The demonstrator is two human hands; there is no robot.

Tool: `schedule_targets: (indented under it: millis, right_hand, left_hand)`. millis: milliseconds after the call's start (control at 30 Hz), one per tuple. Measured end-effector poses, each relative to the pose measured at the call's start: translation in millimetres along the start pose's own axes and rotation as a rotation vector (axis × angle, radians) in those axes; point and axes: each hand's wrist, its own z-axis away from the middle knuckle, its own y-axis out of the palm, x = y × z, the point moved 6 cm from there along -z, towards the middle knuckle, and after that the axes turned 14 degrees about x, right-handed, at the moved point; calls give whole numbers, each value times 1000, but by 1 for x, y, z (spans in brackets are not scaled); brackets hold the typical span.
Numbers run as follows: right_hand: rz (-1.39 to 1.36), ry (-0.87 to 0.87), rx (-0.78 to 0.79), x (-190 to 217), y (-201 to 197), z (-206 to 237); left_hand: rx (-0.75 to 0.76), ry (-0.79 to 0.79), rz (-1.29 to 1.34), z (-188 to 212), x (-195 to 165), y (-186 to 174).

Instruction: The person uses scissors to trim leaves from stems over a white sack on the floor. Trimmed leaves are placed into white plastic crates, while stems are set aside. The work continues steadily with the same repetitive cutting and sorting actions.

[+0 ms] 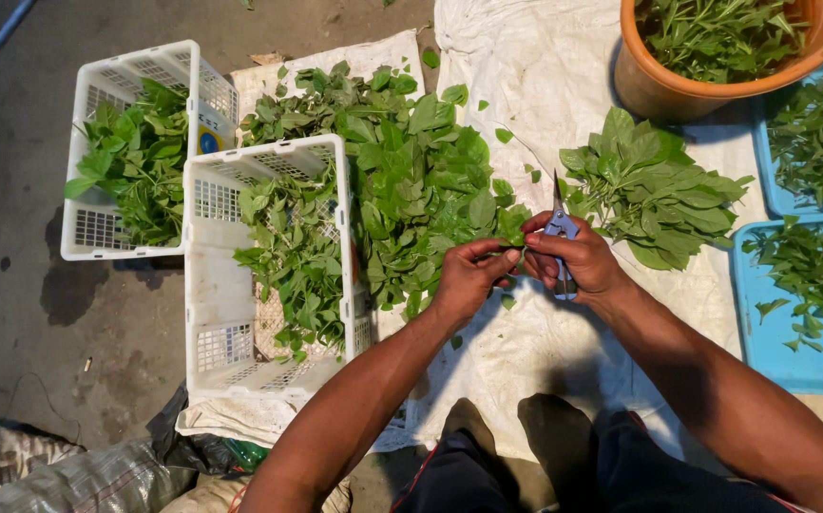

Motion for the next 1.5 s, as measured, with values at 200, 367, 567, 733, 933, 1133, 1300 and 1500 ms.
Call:
schedule_targets:
  millis: [200,367,567,733,933,1133,1300,1500]
  right_hand:
    - [306,14,4,9,-2,5]
    - [959,97,230,32,10,9]
    - [1505,403,326,40,21,7]
    - [1647,455,359,35,38,-4]
    - [1652,417,355,35,48,-14]
    - [1688,391,336,31,47,-16]
    - [1790,397,199,38,38,-9]
    - [1905,106,67,45,54,-12]
  left_hand:
    - [-6,36,-148,2,-21,-12]
    - [16,90,-198,4,-38,-30]
    - [9,78,-327,13,-52,-50]
    - [18,95,-449,19,-60,-48]
    - [27,73,-492,20,-63,-41]
    - [85,138,-529,24,-64,-39]
    - [29,0,-418,20,-52,-55]
    - [36,-51,-405,15,-42,-61]
